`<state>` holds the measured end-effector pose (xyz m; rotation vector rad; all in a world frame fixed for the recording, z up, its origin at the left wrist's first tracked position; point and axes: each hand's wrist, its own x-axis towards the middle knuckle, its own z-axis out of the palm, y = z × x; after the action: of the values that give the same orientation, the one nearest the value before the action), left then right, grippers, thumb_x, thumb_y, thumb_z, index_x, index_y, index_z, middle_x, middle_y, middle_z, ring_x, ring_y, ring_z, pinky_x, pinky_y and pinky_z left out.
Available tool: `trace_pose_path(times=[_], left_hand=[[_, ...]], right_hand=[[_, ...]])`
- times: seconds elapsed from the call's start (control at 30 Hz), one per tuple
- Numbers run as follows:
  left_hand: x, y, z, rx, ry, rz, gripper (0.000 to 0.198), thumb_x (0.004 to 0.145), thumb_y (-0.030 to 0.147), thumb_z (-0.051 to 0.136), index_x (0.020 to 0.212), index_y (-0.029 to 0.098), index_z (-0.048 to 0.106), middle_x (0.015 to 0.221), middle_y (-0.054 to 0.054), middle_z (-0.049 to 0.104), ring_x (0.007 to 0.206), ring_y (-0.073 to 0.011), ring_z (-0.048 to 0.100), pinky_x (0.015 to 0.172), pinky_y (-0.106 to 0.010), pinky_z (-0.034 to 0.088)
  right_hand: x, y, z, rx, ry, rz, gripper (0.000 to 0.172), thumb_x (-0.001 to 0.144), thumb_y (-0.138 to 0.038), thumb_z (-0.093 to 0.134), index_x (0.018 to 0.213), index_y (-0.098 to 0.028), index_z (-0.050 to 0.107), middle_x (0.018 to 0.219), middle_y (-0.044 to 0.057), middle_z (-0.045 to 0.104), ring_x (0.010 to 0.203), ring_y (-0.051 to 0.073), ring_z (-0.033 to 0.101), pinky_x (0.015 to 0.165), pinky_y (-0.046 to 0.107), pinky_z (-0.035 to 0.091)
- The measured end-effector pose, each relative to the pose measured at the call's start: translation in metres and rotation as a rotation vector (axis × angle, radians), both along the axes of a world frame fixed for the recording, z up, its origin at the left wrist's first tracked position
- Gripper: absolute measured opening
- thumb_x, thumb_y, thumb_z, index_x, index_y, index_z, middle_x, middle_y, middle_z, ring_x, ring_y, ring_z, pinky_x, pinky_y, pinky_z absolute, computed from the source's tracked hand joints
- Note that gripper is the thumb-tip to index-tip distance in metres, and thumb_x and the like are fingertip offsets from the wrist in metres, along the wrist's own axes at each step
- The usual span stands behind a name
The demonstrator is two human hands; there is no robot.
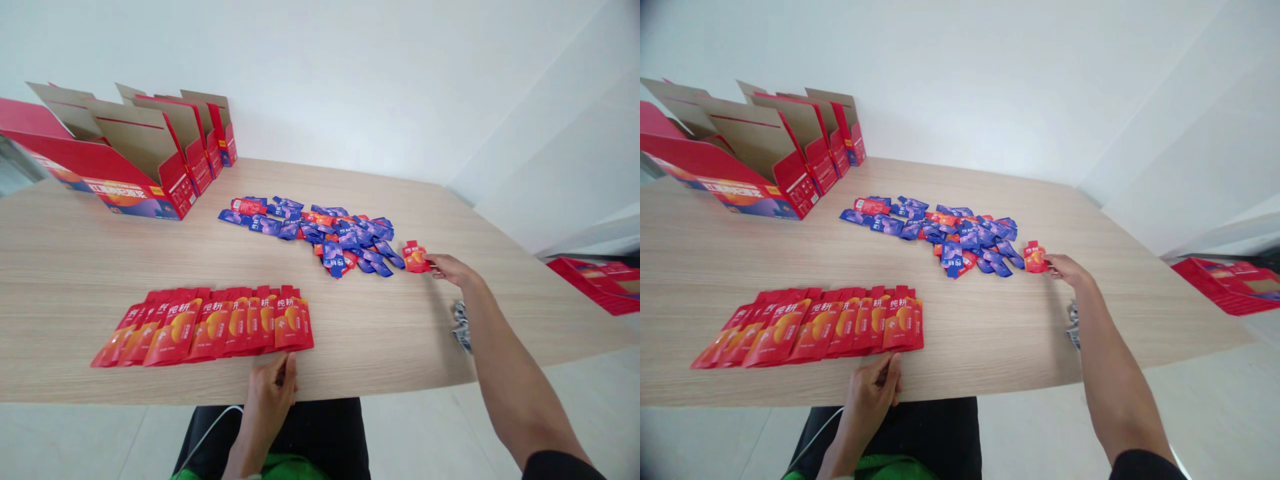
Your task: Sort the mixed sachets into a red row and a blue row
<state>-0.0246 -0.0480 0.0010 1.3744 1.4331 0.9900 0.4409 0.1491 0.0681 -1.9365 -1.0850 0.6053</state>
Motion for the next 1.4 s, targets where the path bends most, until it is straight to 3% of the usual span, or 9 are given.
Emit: trace_pose_path(times=[0.1, 0.2, 0.37, 0.5, 0.67, 0.9, 1.1, 1.23, 1.4], left_hand=[[-0.001, 0.000, 0.002, -0.018, -0.023, -0.025, 0.045, 0.103, 0.051, 0.051, 0.067, 0.023, 0.054, 0.051, 0.003, 0.058, 0.040, -0.0118, 0.057, 0.047, -0.021, 0.042], [-0.002, 0.000, 0.005, -0.027, -0.059, -0.068, 0.049, 0.104, 0.054, 0.052, 0.067, 0.022, 0.055, 0.051, 0.003, 0.058, 0.043, -0.0114, 0.057, 0.049, -0.021, 0.042], [0.005, -0.006, 0.007, -0.041, -0.259, -0.155, 0.049, 0.105, 0.062, 0.049, 0.097, 0.017, 0.068, 0.078, -0.004, 0.072, 0.051, -0.0122, 0.065, 0.043, -0.019, 0.044], [0.017, -0.010, 0.010, -0.119, -0.504, -0.201, 0.059, 0.104, 0.066, 0.050, 0.142, 0.022, 0.052, 0.106, -0.010, 0.072, 0.059, -0.0141, 0.071, 0.035, -0.016, 0.046], [0.024, -0.011, 0.012, -0.118, -0.666, -0.181, 0.062, 0.100, 0.068, 0.056, 0.142, 0.023, 0.046, 0.103, -0.009, 0.071, 0.055, -0.0143, 0.071, 0.032, -0.016, 0.045], [0.015, -0.015, 0.005, -0.110, -0.415, -0.012, 0.050, 0.097, 0.070, 0.059, 0.094, 0.020, 0.056, 0.054, 0.009, 0.051, 0.035, -0.0067, 0.044, 0.035, -0.016, 0.031], [-0.001, -0.012, 0.027, 0.023, -0.062, 0.025, 0.048, 0.093, 0.064, 0.062, 0.074, 0.020, 0.060, 0.062, 0.002, 0.056, 0.055, -0.0126, 0.048, 0.052, -0.023, 0.040], [-0.008, -0.009, 0.039, 0.009, -0.053, -0.042, 0.044, 0.094, 0.058, 0.060, 0.070, 0.021, 0.056, 0.058, 0.004, 0.048, 0.053, -0.0115, 0.040, 0.050, -0.023, 0.033], [-0.011, -0.008, 0.034, -0.059, -0.116, -0.045, 0.046, 0.092, 0.061, 0.063, 0.072, 0.021, 0.055, 0.058, 0.006, 0.043, 0.049, -0.0098, 0.037, 0.045, -0.022, 0.029]], right_hand=[[-0.003, -0.026, 0.012, -0.061, 0.031, -0.094, 0.036, 0.096, -0.029, 0.067, 0.062, -0.021, 0.059, 0.051, 0.002, 0.051, 0.046, 0.011, 0.041, 0.050, 0.032, 0.031], [-0.024, -0.056, 0.020, 0.052, 0.098, -0.087, 0.032, 0.091, -0.041, 0.074, 0.068, -0.023, 0.061, 0.057, 0.001, 0.052, 0.048, 0.010, 0.044, 0.051, 0.031, 0.034], [-0.107, -0.103, 0.022, 0.161, 0.275, 0.205, 0.053, 0.070, -0.071, 0.084, 0.071, -0.026, 0.056, 0.062, -0.002, 0.050, 0.051, 0.012, 0.043, 0.046, 0.026, 0.033], [-0.188, -0.129, 0.019, 0.111, 0.358, 0.466, 0.052, 0.083, -0.072, 0.075, 0.078, -0.025, 0.054, 0.062, -0.004, 0.046, 0.052, 0.013, 0.041, 0.048, 0.026, 0.033], [-0.260, -0.143, 0.009, 0.015, 0.555, 0.751, 0.053, 0.089, -0.075, 0.067, 0.083, -0.025, 0.052, 0.065, -0.005, 0.047, 0.053, 0.012, 0.038, 0.050, 0.026, 0.033], [-0.295, -0.124, 0.008, -0.034, 0.555, 0.931, 0.052, 0.086, -0.073, 0.073, 0.088, -0.023, 0.059, 0.077, -0.002, 0.052, 0.065, 0.012, 0.043, 0.056, 0.025, 0.034], [-0.307, -0.077, 0.020, -0.109, 0.587, 1.003, 0.058, 0.077, -0.077, 0.077, 0.081, -0.022, 0.061, 0.062, -0.007, 0.043, 0.051, 0.008, 0.030, 0.047, 0.025, 0.020], [-0.311, -0.064, 0.026, -0.152, 0.533, 1.103, 0.059, 0.076, -0.078, 0.077, 0.076, -0.021, 0.060, 0.059, -0.007, 0.047, 0.050, 0.008, 0.033, 0.045, 0.024, 0.021], [-0.314, -0.058, 0.025, -0.214, 0.526, 1.130, 0.057, 0.078, -0.076, 0.077, 0.078, -0.021, 0.060, 0.060, -0.007, 0.050, 0.050, 0.007, 0.034, 0.046, 0.023, 0.022]])
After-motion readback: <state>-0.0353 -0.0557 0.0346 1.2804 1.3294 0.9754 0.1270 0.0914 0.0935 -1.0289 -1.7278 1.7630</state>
